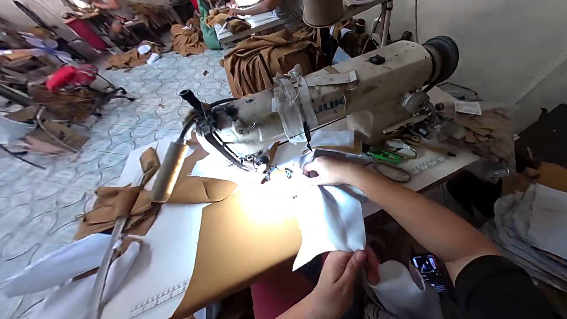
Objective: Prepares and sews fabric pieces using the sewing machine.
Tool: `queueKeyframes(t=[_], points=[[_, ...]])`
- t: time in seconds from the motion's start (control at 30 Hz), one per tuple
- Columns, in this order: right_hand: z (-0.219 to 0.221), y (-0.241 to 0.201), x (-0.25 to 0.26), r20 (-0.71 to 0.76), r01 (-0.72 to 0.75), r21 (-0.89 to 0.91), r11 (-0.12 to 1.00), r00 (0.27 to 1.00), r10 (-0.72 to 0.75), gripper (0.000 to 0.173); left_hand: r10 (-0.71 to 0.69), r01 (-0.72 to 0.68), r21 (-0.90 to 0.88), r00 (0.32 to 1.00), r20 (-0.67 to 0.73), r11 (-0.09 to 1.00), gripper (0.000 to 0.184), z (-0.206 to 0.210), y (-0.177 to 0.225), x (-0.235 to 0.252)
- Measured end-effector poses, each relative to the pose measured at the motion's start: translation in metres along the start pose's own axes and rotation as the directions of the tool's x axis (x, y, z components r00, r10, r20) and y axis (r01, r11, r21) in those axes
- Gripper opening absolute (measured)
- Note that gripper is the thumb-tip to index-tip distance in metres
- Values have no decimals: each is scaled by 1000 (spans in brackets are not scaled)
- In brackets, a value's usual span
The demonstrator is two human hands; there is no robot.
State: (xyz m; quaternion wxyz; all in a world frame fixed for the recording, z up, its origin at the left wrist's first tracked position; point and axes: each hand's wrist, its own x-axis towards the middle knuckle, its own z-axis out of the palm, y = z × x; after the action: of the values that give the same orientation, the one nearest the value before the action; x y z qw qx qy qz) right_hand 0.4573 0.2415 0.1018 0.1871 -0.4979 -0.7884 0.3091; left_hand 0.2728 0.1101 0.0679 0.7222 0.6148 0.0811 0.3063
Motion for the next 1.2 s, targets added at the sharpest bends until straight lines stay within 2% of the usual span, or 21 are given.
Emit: queueKeyframes(t=[0.07,0.1,0.2,0.27,0.33,0.4,0.5,0.57,0.63,0.73,0.83,0.93,1.0,1.07,1.13,1.2], points=[[-8,-8,1,28,-17,-16,1000,999,18,30,131,-135,-34,986,-105,990,41,-1,10,19],[-12,-11,-3,12,-60,-49,997,998,61,29,118,-132,-85,980,-158,988,41,-4,13,27],[-23,-9,-36,-195,-246,-203,948,959,207,25,-127,69,-288,974,-188,955,40,-14,4,26],[-33,-8,-65,-312,-448,-250,858,876,367,26,-267,213,-304,952,-149,929,41,-17,-9,11],[-33,-2,-84,-377,-652,-273,707,749,545,30,-386,340,-278,913,-131,899,44,-18,-17,-4],[-24,9,-94,-450,-722,-271,637,680,579,31,-418,372,-231,885,-204,899,40,-16,-20,-17],[-16,16,-98,-557,-704,-271,656,671,490,25,-335,259,-233,852,-403,937,12,-6,-18,-27],[-12,20,-97,-590,-684,-282,673,677,440,24,-236,149,-211,843,-483,966,21,-2,-19,-33],[-13,21,-95,-580,-681,-256,686,676,454,28,-103,54,-112,861,-498,992,31,-3,-20,-40],[-16,21,-94,-576,-662,-196,723,675,462,28,75,-43,84,901,-426,995,13,-8,-26,-48],[-19,19,-98,-560,-649,-174,741,684,468,27,163,-102,252,958,-237,962,9,-17,-31,-51],[-18,18,-99,-553,-681,-190,708,669,496,32,119,-47,371,978,-171,927,19,-21,-30,-46],[-15,22,-99,-572,-693,-201,692,657,492,29,-29,74,417,993,-112,906,31,-24,-25,-41],[-9,27,-103,-630,-654,-230,721,665,402,26,-185,190,393,981,-51,900,41,-29,-22,-37],[-1,24,-110,-691,-500,-289,816,699,183,23,-234,236,321,971,-46,917,44,-32,-20,-36],[8,3,-120,-650,-240,-294,925,760,-9,24,-214,223,198,975,-64,955,45,-35,-18,-35]])
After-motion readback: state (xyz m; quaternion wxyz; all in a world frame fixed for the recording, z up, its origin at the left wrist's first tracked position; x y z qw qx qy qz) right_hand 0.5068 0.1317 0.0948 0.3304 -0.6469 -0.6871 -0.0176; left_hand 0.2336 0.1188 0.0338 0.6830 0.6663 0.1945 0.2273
